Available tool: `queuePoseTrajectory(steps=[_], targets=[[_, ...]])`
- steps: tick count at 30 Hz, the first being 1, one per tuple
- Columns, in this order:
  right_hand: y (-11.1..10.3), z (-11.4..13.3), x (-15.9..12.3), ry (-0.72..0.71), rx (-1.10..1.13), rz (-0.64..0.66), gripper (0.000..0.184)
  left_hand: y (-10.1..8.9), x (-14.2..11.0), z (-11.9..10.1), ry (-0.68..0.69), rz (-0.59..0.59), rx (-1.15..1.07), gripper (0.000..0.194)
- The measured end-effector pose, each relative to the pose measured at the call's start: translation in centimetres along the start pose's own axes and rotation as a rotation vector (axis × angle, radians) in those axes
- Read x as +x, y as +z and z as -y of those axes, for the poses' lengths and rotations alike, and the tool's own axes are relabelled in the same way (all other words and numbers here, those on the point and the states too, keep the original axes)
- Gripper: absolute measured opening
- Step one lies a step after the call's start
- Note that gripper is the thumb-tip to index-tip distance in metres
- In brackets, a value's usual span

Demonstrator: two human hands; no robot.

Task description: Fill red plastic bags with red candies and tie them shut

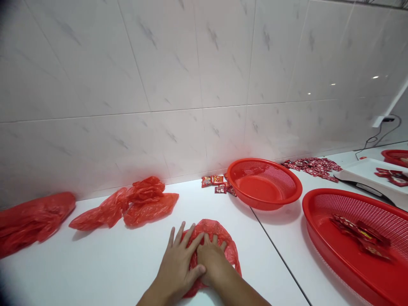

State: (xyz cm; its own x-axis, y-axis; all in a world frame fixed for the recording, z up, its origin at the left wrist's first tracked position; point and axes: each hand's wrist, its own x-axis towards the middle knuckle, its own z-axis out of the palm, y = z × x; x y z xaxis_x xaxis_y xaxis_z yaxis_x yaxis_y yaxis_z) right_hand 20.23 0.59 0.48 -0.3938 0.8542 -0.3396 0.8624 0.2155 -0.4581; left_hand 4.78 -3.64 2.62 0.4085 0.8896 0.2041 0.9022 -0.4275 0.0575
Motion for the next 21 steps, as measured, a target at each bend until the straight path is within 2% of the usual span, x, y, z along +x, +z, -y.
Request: queuePoseTrajectory(steps=[2, 5, 8, 10, 12, 13, 15, 16, 17, 19, 21], targets=[[-0.2, 0.0, -0.8, -0.006, -0.054, 0.015, 0.114, 0.1, 0.0, 1.2, -0.198, 0.136, -0.017, 0.091], [-1.4, -0.3, -2.1, -0.089, -0.051, -0.023, 0.101, -0.1, -0.1, 2.0, -0.379, 0.265, -0.030, 0.103], [-3.4, -0.4, -3.4, -0.202, -0.021, -0.129, 0.075, -0.3, -0.1, 2.2, -0.405, 0.322, -0.051, 0.111], [-4.6, -0.4, -4.0, -0.229, 0.016, -0.286, 0.051, -0.3, -0.1, 2.4, -0.396, 0.345, -0.070, 0.113], [-5.4, -0.4, -4.3, -0.233, 0.062, -0.443, 0.041, -0.3, -0.2, 2.7, -0.379, 0.354, -0.089, 0.116], [-5.5, -0.5, -4.3, -0.252, 0.086, -0.477, 0.040, -0.3, -0.2, 2.8, -0.366, 0.352, -0.098, 0.118], [-5.4, -0.8, -4.0, -0.308, 0.118, -0.432, 0.036, -0.3, -0.4, 3.0, -0.331, 0.328, -0.119, 0.117], [-5.2, -1.1, -3.7, -0.312, 0.120, -0.369, 0.037, -0.4, -0.4, 3.1, -0.311, 0.308, -0.128, 0.113], [-4.9, -1.3, -3.4, -0.284, 0.115, -0.294, 0.046, -0.4, -0.5, 3.1, -0.295, 0.285, -0.134, 0.105], [-4.5, -1.9, -2.8, -0.150, 0.098, -0.153, 0.084, -0.5, -0.5, 3.3, -0.284, 0.235, -0.126, 0.089], [-4.2, -2.4, -2.3, -0.020, 0.087, -0.043, 0.119, -0.6, -0.5, 3.5, -0.294, 0.189, -0.111, 0.086]])
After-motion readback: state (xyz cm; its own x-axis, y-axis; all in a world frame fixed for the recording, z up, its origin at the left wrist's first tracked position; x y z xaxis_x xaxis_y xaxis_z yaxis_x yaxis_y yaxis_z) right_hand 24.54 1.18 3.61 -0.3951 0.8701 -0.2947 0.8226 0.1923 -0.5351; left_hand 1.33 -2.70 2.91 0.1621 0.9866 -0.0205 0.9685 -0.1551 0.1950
